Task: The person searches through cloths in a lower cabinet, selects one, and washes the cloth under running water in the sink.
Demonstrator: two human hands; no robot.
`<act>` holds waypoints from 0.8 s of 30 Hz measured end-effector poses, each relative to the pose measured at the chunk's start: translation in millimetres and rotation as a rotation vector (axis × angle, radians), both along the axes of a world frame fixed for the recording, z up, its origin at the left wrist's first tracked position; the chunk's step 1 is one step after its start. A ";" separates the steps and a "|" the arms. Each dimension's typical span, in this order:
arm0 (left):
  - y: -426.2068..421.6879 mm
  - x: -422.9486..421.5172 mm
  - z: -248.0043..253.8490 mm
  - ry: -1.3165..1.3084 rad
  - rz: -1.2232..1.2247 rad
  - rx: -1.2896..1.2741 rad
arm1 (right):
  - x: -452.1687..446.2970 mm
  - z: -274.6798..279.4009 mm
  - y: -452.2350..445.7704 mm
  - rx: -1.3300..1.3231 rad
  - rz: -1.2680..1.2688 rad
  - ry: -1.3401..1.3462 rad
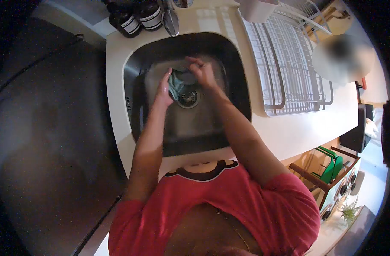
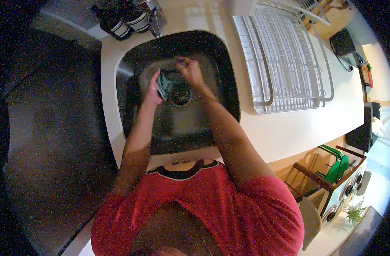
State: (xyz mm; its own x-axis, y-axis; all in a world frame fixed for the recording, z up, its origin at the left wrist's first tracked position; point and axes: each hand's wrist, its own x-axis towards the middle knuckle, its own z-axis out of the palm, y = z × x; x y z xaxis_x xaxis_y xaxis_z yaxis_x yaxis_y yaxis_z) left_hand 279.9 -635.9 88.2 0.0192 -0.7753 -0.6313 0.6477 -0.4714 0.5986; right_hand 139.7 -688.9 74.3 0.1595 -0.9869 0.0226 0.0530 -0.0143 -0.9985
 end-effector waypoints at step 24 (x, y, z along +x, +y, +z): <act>-1.5 30.1 -18.1 -0.834 -0.571 -0.308 | -15.1 9.5 -13.3 0.284 0.562 0.546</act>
